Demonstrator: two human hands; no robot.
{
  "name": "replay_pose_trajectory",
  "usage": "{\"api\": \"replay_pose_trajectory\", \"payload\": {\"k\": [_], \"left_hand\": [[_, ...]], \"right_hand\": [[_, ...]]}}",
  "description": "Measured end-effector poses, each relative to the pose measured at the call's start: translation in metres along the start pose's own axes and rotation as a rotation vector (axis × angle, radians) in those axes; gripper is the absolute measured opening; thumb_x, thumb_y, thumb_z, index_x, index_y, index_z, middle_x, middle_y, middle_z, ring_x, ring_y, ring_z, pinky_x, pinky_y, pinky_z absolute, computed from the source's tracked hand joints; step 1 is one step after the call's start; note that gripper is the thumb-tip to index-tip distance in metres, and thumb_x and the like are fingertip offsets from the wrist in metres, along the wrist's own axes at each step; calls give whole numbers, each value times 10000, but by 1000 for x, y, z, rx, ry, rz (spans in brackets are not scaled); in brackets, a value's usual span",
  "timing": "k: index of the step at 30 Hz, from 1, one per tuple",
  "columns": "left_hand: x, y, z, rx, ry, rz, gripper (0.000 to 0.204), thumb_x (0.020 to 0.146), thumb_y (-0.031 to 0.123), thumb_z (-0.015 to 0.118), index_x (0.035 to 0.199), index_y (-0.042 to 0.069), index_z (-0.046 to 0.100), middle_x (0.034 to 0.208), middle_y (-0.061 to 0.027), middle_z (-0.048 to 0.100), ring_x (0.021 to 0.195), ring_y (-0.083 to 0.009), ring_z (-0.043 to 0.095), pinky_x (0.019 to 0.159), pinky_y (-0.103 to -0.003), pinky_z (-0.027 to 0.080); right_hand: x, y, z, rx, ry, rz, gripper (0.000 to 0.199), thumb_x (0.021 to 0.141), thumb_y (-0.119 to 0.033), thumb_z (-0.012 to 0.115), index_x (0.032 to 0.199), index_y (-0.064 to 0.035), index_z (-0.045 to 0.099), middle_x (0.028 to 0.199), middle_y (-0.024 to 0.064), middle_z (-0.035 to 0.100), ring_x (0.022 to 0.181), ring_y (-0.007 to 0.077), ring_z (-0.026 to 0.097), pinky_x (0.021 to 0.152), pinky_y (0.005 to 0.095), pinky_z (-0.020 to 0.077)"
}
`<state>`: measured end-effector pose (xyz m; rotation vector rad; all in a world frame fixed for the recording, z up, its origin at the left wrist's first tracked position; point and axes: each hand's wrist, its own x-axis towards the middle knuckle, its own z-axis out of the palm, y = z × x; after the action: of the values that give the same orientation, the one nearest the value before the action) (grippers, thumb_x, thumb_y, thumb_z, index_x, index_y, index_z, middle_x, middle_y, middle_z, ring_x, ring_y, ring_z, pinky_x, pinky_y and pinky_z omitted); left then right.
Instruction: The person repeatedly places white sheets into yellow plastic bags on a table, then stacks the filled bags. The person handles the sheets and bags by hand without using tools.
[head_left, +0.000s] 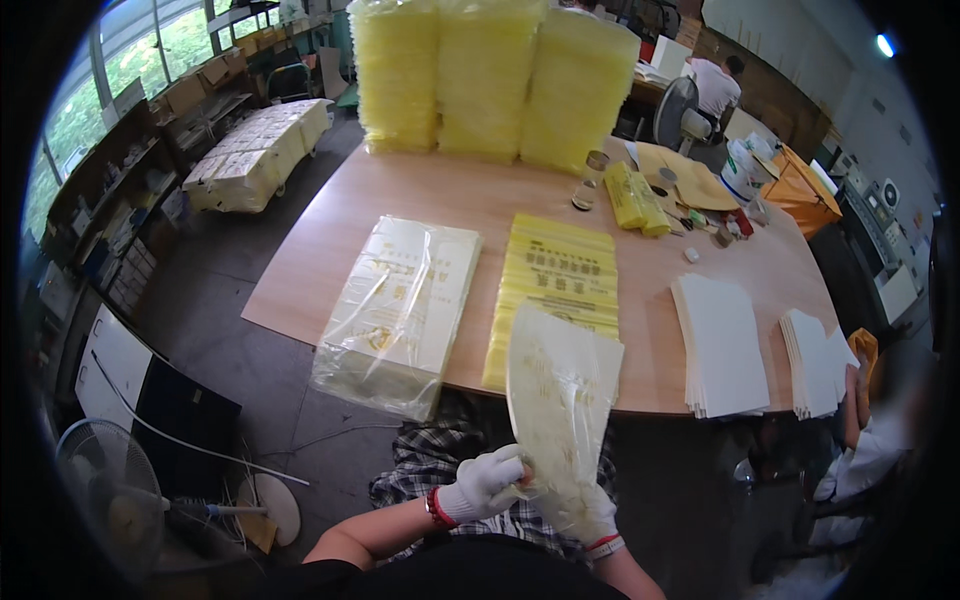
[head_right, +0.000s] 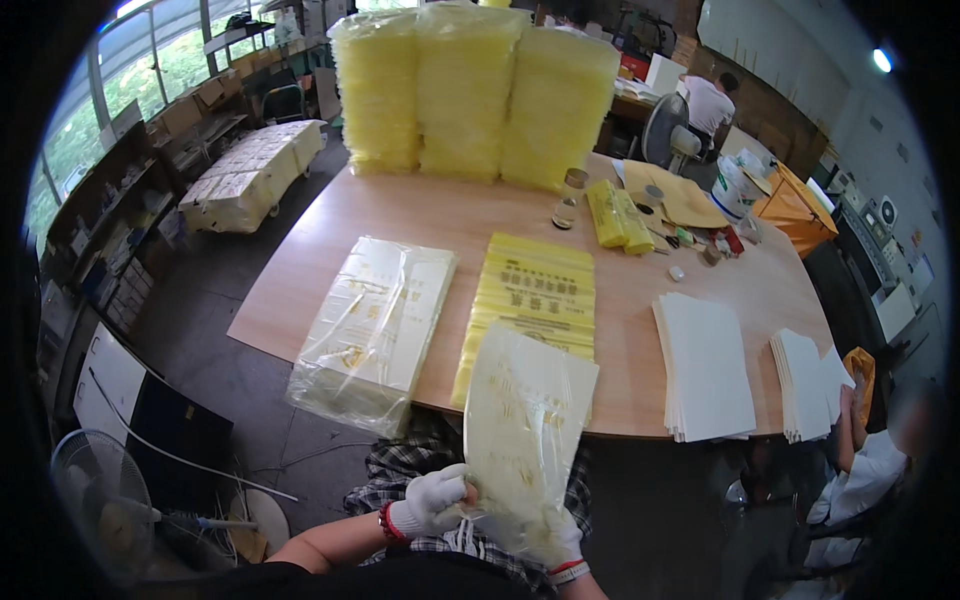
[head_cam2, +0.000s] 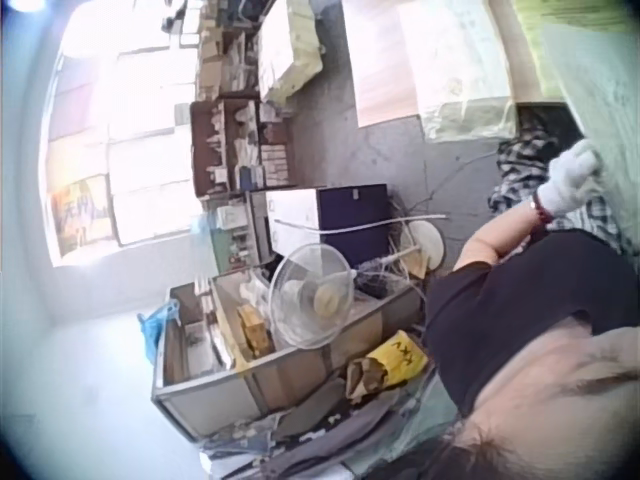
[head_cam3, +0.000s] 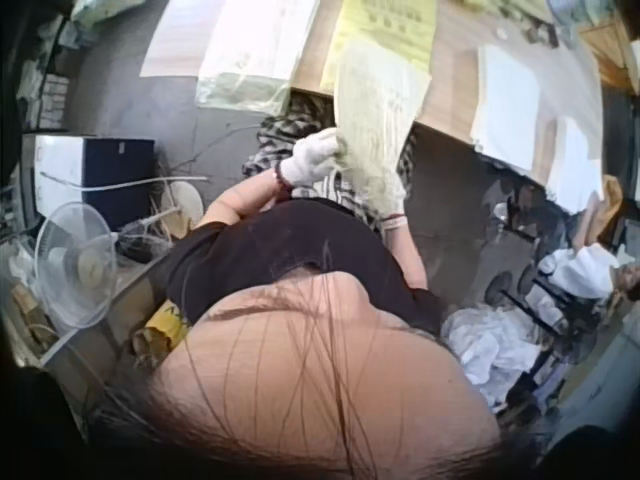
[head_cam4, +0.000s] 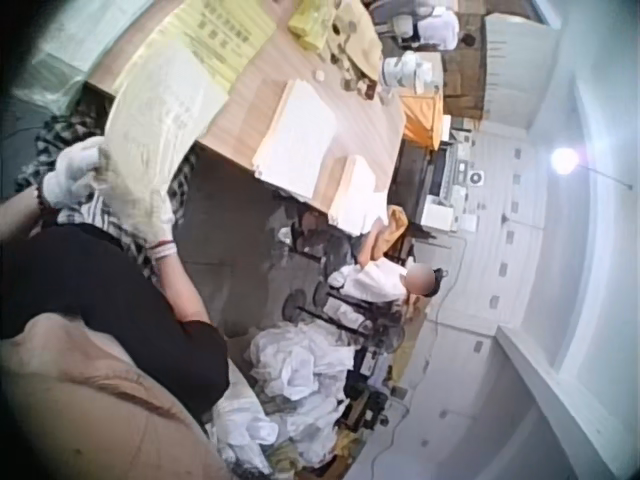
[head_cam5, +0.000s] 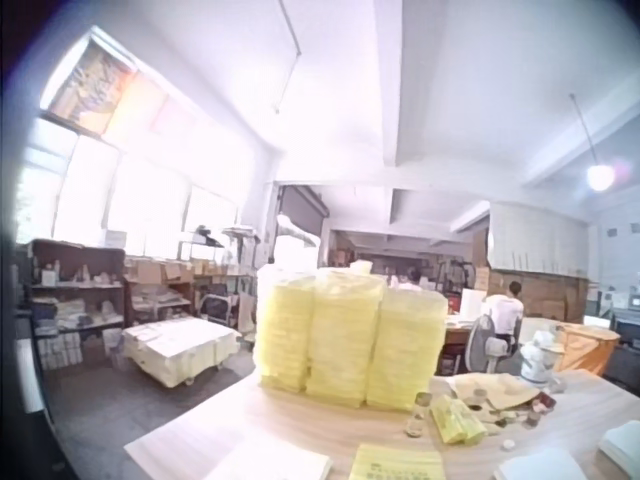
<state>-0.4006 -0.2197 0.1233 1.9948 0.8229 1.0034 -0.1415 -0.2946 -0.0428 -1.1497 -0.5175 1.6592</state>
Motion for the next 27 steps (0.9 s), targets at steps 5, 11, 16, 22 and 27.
{"api": "replay_pose_trajectory", "payload": {"k": [5,11,16,22,27], "left_hand": [[-12,-34,-62,195,574,267,69,677,11,530,705,70,508,740,-93,548,620,-239,552,545,-326,448],[3,-147,-140,-392,1331,-200,134,818,82,419,723,76,514,738,-1,494,679,-110,447,624,-253,397],[-106,-313,-205,-196,1106,-675,178,702,-13,410,781,90,531,731,17,482,660,-94,435,583,-229,387],[-154,-295,-128,-579,1441,-684,50,774,39,478,757,86,479,586,-3,453,479,-106,422,422,-239,347],[-120,-223,-38,224,747,-803,73,744,32,457,697,55,508,612,-35,499,542,-161,481,500,-295,410]], "right_hand": [[68,-54,132,331,-176,-92,375,895,-139,485,1236,8,430,1173,124,518,1026,224,532,890,350,447],[187,31,201,-321,-559,-266,185,863,-46,484,1040,-37,537,778,61,581,660,185,578,618,300,521],[186,76,244,-324,-363,171,189,890,-184,515,1014,-43,536,728,61,571,592,184,574,565,336,515],[135,58,175,-442,-357,248,306,924,-218,476,1176,-46,463,887,69,599,721,133,595,684,275,519],[102,38,101,-345,-248,298,300,921,-173,464,1187,-34,455,853,76,597,720,148,604,686,289,521]]}}
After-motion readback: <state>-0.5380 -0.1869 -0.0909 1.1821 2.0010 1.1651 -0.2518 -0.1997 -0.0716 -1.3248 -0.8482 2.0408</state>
